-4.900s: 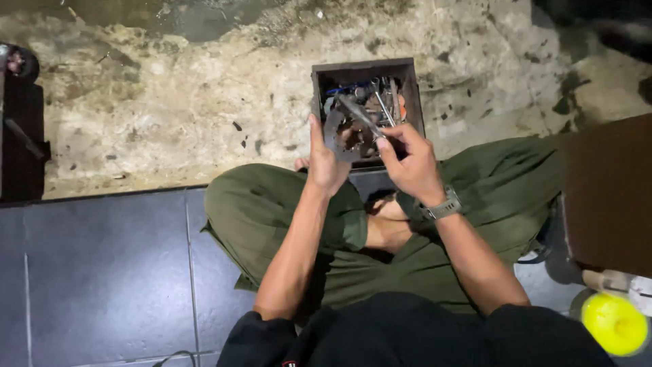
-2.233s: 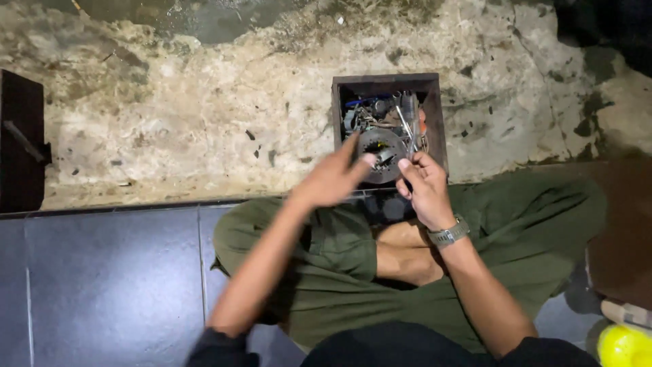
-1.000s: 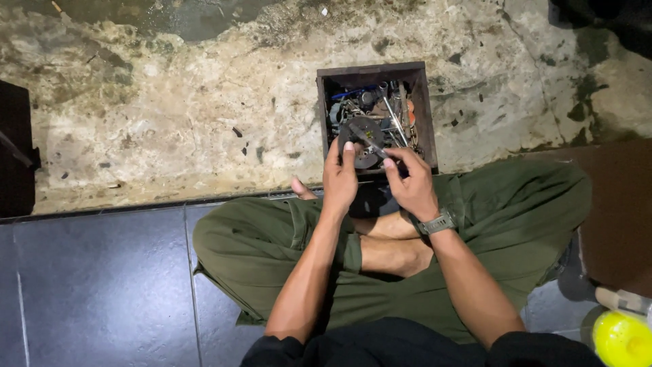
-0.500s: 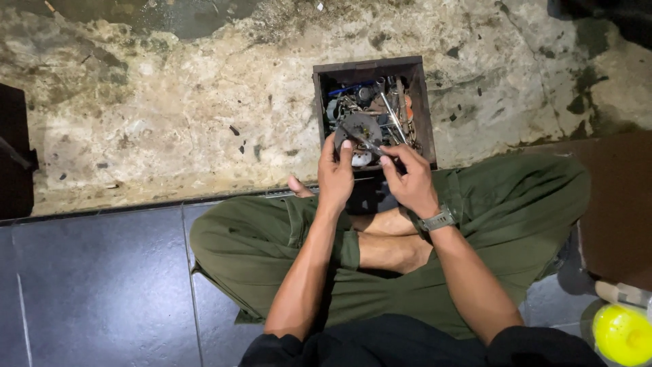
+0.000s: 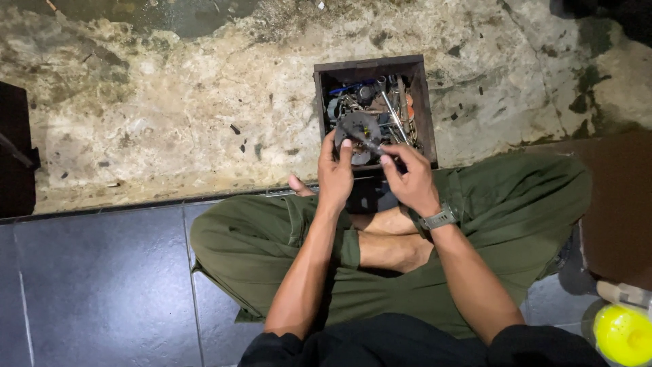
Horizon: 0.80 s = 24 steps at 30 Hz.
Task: A person sits on the floor and performs a detailed inspection and manual manipulation of a motorcycle carburetor's components.
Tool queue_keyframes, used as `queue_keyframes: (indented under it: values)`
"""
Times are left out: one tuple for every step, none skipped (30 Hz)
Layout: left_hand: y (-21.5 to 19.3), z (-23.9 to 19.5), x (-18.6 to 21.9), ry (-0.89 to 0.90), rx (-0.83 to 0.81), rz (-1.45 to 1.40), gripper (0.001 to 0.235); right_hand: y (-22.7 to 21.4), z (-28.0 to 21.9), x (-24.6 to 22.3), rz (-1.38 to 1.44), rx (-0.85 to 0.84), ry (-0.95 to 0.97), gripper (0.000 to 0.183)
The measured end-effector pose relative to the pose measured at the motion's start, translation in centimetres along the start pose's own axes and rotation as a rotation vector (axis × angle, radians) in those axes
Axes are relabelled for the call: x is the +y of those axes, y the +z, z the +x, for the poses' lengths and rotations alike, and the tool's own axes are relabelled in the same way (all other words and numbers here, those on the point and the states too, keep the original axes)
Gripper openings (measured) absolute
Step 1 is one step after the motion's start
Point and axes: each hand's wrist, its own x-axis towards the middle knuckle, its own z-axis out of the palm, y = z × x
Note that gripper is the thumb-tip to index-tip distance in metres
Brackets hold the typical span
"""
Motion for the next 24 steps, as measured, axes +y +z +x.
queue_keyframes:
  values:
    - [0.0, 0.0, 0.3, 0.0, 0.001, 0.0, 0.034, 0.0, 0.1, -0.2, 0.0, -0.001, -0.001, 0.016]
    - [0.0, -0.1, 0.7, 0.008, -0.006, -0.009, 0.034, 0.1, 0.1, -0.4, -0.003, 0.012, 0.007, 0.017]
    - [0.0, -0.1, 1.1, 0.016, -0.014, -0.017, 0.033, 0.2, 0.2, -0.6, -0.006, 0.026, 0.014, 0.017]
    - [0.1, -0.2, 1.5, 0.015, -0.015, -0.017, 0.033, 0.2, 0.2, -0.3, -0.007, 0.026, 0.016, 0.017]
    - [0.2, -0.3, 2.0, 0.007, -0.023, -0.025, 0.034, 0.2, 0.1, 0.0, -0.01, 0.039, 0.029, 0.017]
    - [0.4, -0.3, 2.4, 0.0, -0.031, -0.034, 0.035, 0.1, 0.2, 0.4, -0.016, 0.051, 0.042, 0.017]
    - [0.4, -0.2, 1.8, -0.001, -0.032, -0.035, 0.035, 0.1, 0.1, 0.3, -0.017, 0.05, 0.043, 0.017]
    - [0.2, -0.1, 1.3, 0.0, -0.037, -0.037, 0.034, 0.2, 0.1, 0.1, 0.003, 0.033, 0.035, 0.017]
    - [0.1, 0.1, 0.7, 0.001, -0.042, -0.038, 0.034, 0.4, 0.1, 0.0, 0.023, 0.016, 0.027, 0.017]
    - [0.1, 0.1, 0.9, 0.001, -0.041, -0.038, 0.034, 0.4, 0.1, 0.2, 0.024, 0.016, 0.027, 0.017]
    - [0.1, 0.1, 1.0, -0.004, -0.036, -0.055, 0.034, 0.4, 0.1, 0.4, 0.025, 0.031, 0.043, 0.017]
    - [0.2, 0.0, 1.0, -0.009, -0.032, -0.073, 0.034, 0.4, 0.0, 0.6, 0.024, 0.046, 0.06, 0.018]
    - [0.2, 0.0, 1.0, -0.01, -0.033, -0.073, 0.034, 0.4, 0.0, 0.4, 0.023, 0.047, 0.062, 0.018]
    - [0.3, 0.1, 1.0, -0.018, -0.023, -0.061, 0.034, 0.4, 0.1, 0.3, 0.028, 0.039, 0.059, 0.017]
    - [0.4, 0.1, 1.0, -0.026, -0.012, -0.048, 0.033, 0.4, 0.2, 0.2, 0.033, 0.032, 0.055, 0.017]
    - [0.3, 0.2, 0.9, -0.025, -0.01, -0.048, 0.033, 0.5, 0.2, 0.1, 0.034, 0.03, 0.054, 0.017]
    - [0.2, 0.2, 0.7, -0.018, -0.013, -0.075, 0.033, 0.5, 0.1, 0.0, 0.019, 0.043, 0.058, 0.017]
    - [0.1, 0.2, 0.5, -0.01, -0.016, -0.102, 0.033, 0.5, 0.1, 0.0, 0.004, 0.057, 0.061, 0.017]
    - [0.0, 0.2, 0.6, -0.009, -0.015, -0.101, 0.033, 0.5, 0.1, 0.1, 0.005, 0.057, 0.06, 0.017]
    - [0.0, 0.2, 0.7, -0.02, -0.019, -0.095, 0.033, 0.4, 0.0, 0.3, -0.001, 0.052, 0.083, 0.017]
    - [0.0, 0.1, 0.7, -0.03, -0.023, -0.089, 0.033, 0.3, -0.1, 0.4, -0.007, 0.046, 0.106, 0.017]
    - [0.0, 0.2, 0.6, -0.031, -0.024, -0.089, 0.033, 0.4, -0.2, 0.4, -0.008, 0.046, 0.107, 0.017]
    - [0.0, 0.2, 0.4, -0.033, -0.031, -0.097, 0.034, 0.5, -0.2, 0.3, -0.007, 0.036, 0.113, 0.017]
    - [-0.1, 0.2, 0.3, -0.034, -0.037, -0.103, 0.034, 0.7, -0.2, 0.3, -0.004, 0.027, 0.119, 0.016]
